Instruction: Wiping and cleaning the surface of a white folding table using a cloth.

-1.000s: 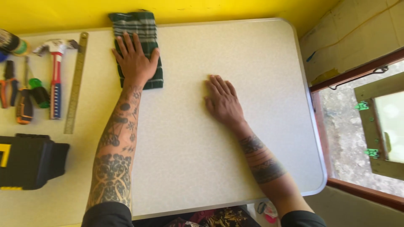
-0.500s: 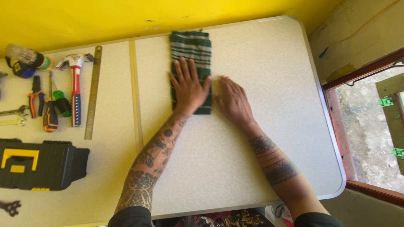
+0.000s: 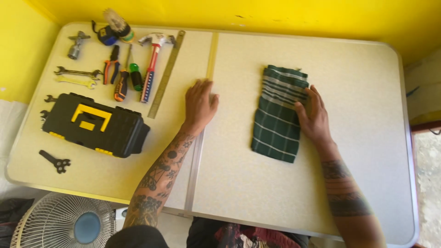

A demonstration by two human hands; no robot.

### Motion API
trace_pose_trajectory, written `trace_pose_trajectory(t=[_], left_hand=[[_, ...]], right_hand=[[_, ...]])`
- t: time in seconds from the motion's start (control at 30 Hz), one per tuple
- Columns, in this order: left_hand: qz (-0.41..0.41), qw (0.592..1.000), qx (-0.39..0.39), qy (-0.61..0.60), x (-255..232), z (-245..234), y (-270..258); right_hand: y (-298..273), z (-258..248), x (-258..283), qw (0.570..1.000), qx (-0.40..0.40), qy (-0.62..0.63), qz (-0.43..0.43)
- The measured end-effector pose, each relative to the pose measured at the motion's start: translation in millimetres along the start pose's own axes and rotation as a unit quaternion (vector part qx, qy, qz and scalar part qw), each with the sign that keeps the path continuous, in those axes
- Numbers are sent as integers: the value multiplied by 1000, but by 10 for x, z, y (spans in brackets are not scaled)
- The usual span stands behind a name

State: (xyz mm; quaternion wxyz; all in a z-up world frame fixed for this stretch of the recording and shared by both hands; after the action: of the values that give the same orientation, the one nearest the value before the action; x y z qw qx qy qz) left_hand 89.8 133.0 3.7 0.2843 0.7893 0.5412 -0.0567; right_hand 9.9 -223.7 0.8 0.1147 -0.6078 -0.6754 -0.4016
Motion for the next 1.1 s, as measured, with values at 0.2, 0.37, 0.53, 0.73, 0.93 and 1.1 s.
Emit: trace_pose_trajectory(t=[0.2, 0.37, 0.53, 0.73, 0.93, 1.1], left_hand=[[9, 1000, -1, 17, 295, 2, -199], [2, 999, -6, -31, 342, -51, -233], [9, 989, -44, -141, 396, -162, -129], [-160, 932, -79, -315, 681, -243, -163], [-134, 933, -121, -312, 744, -259, -187], [-120, 944, -99, -290, 721, -252, -208]], right_hand=[[178, 277, 48, 991, 37, -89, 93], [274, 805, 339, 966, 85, -190, 151], [364, 1295, 729, 961, 104, -230, 111], [351, 1899, 1390, 918, 168, -349, -84], [506, 2116, 1703, 954, 164, -231, -94], [758, 2116, 1760, 937, 257, -162, -173]])
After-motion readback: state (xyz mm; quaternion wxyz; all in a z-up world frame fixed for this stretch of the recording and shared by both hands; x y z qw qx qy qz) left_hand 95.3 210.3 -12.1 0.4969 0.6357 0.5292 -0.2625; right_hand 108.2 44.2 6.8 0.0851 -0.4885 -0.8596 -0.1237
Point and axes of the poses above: each hand's wrist, its own y-axis towards the middle knuckle, its own z-axis out of the palm, x = y × z, the point moved 7 cm from there along y, towards the middle knuckle, and after that the axes turned 2 degrees about -z, right-handed, at the moved point
